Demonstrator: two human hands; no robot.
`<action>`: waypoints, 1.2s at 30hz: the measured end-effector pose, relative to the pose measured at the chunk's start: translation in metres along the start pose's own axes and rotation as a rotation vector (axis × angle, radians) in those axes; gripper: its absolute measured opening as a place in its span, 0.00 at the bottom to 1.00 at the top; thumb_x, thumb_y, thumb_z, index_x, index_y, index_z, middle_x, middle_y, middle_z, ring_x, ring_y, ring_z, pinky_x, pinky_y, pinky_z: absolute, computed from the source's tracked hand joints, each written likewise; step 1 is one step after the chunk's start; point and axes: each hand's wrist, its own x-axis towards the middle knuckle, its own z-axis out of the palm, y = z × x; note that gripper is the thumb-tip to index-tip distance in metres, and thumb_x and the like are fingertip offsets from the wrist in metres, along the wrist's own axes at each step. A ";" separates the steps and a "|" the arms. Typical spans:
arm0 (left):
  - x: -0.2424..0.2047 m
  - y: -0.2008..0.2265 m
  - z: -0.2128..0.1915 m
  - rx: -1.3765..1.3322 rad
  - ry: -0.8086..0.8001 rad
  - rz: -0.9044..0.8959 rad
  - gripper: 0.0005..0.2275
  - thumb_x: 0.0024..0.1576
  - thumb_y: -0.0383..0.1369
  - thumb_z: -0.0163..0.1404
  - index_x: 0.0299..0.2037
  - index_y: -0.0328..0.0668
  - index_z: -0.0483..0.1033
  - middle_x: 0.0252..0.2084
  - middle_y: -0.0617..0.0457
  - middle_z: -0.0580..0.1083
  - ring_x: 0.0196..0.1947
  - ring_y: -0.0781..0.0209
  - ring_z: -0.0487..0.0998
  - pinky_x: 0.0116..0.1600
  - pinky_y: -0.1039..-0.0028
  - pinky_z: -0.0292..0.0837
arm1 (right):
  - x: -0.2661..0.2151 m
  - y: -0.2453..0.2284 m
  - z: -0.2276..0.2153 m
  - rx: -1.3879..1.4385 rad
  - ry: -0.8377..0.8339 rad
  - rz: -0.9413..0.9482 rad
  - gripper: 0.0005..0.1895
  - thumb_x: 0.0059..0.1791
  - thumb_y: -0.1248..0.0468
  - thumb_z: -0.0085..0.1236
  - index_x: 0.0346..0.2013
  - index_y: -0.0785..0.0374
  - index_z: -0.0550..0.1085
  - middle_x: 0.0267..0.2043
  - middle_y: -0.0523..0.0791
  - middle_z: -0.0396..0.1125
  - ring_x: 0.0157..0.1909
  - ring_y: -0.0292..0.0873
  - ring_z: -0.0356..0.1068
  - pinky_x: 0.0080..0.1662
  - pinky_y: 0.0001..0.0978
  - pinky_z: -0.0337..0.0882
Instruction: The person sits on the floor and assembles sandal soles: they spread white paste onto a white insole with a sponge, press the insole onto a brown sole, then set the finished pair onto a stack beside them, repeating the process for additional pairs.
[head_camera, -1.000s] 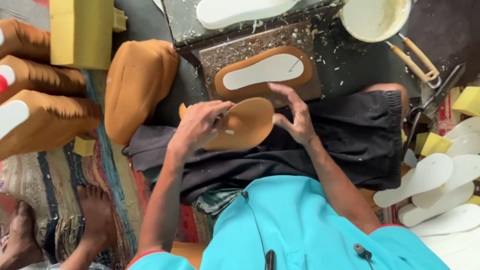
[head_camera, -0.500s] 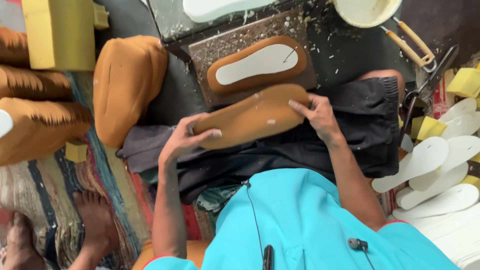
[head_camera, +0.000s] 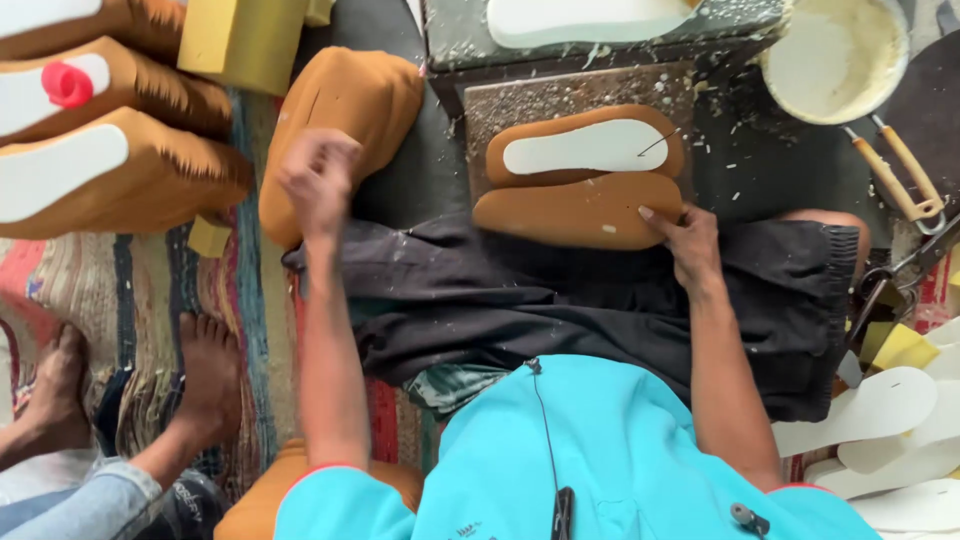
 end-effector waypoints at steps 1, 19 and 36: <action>0.011 -0.029 -0.003 0.000 0.006 -0.003 0.04 0.65 0.26 0.54 0.37 0.34 0.79 0.35 0.47 0.78 0.34 0.62 0.80 0.39 0.76 0.73 | -0.004 0.004 -0.002 -0.004 -0.005 -0.001 0.18 0.47 0.65 0.69 0.47 0.72 0.78 0.43 0.46 0.76 0.41 0.35 0.73 0.46 0.26 0.73; 0.005 -0.003 -0.003 0.141 -0.155 0.056 0.09 0.62 0.19 0.50 0.50 0.37 0.70 0.48 0.46 0.74 0.47 0.55 0.79 0.47 0.67 0.77 | -0.098 -0.133 0.066 -0.679 -0.230 -0.915 0.16 0.45 0.75 0.59 0.45 0.58 0.78 0.49 0.46 0.75 0.51 0.47 0.77 0.51 0.33 0.76; -0.075 0.130 0.070 -0.693 -1.145 -0.090 0.21 0.63 0.31 0.41 0.67 0.39 0.68 0.54 0.50 0.76 0.52 0.63 0.73 0.61 0.75 0.66 | -0.101 -0.183 0.081 -0.315 -0.343 -0.679 0.10 0.45 0.74 0.64 0.40 0.65 0.77 0.57 0.42 0.66 0.52 0.35 0.72 0.49 0.30 0.77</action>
